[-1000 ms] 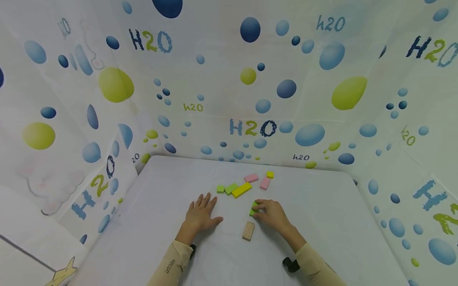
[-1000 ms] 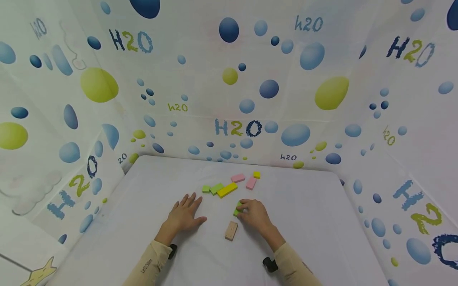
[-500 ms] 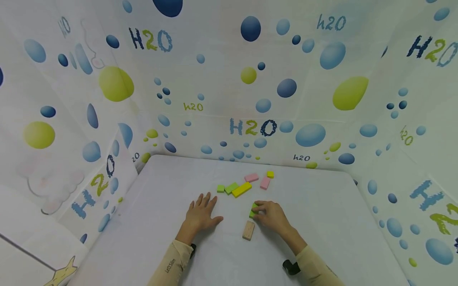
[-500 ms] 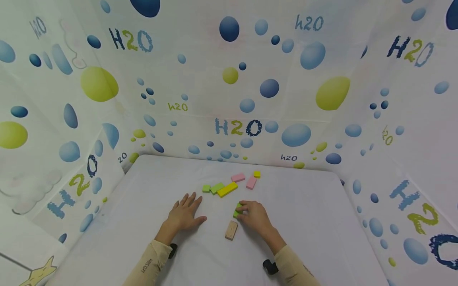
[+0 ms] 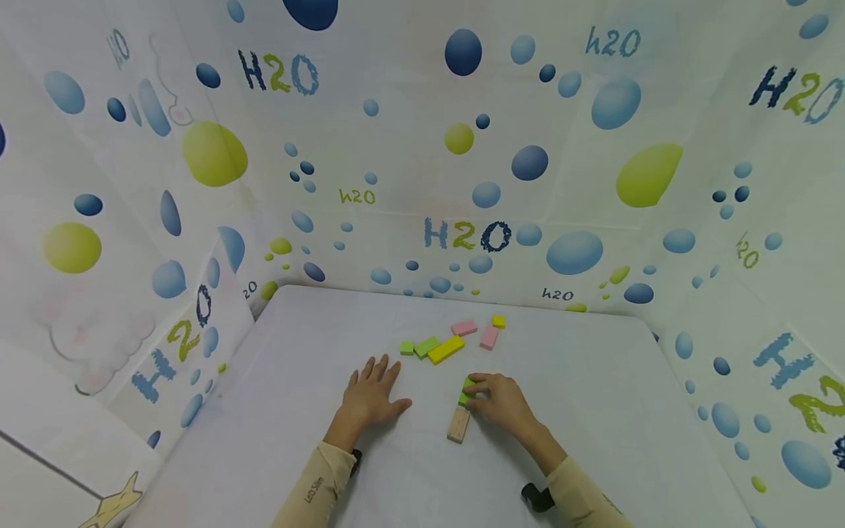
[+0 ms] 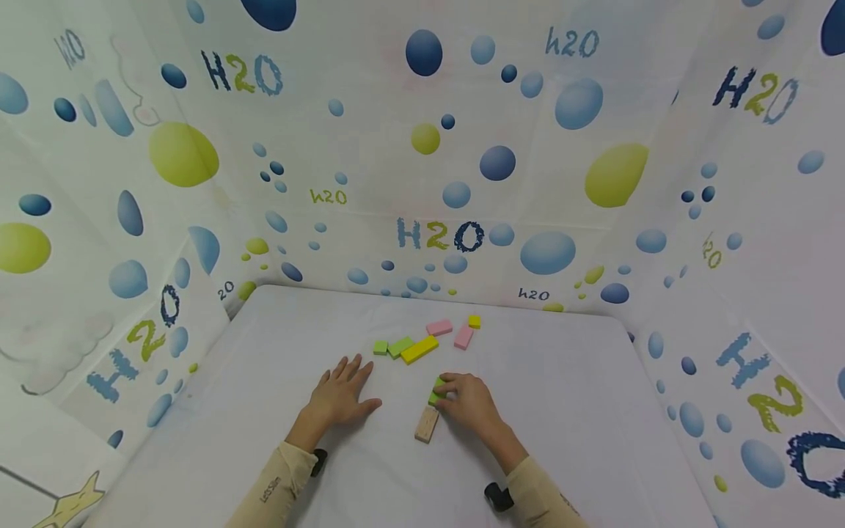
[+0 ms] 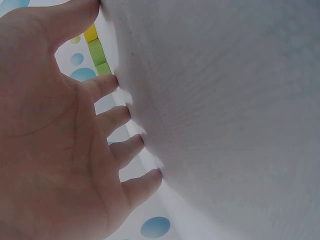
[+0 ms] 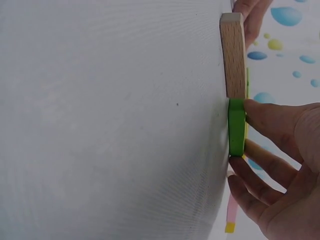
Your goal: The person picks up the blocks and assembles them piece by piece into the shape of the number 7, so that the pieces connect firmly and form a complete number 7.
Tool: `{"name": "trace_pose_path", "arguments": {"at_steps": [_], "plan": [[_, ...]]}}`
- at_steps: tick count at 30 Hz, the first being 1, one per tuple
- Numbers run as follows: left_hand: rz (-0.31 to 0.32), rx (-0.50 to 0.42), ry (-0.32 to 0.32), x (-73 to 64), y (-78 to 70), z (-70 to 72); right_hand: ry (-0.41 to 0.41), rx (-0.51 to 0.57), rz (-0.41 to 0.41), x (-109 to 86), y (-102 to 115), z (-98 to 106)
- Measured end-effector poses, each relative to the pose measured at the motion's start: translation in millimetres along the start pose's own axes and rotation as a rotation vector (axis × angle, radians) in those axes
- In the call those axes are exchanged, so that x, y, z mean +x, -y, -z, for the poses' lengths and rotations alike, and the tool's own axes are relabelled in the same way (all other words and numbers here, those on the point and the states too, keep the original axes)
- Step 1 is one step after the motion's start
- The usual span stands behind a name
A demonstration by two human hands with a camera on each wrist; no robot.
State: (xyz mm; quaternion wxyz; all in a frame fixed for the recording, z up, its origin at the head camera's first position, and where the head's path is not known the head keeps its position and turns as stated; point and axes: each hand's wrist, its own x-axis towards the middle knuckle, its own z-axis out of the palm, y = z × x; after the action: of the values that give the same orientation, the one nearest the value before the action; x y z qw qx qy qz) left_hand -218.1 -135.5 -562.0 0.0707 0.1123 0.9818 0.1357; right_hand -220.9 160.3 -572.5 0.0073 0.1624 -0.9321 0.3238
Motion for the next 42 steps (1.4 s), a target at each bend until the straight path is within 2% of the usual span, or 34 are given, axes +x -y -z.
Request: {"name": "trace_pose_path", "arguments": {"at_steps": [21, 42], "plan": [[-0.001, 0.001, 0.009, 2.7, 2.2, -2.9, -0.012, 0.026, 0.028, -3.5, 0.3, -0.4], [-0.001, 0.000, 0.013, 0.9, -0.5, 0.0, -0.024, 0.045, 0.046, -7.0, 1.9, -1.3]]}}
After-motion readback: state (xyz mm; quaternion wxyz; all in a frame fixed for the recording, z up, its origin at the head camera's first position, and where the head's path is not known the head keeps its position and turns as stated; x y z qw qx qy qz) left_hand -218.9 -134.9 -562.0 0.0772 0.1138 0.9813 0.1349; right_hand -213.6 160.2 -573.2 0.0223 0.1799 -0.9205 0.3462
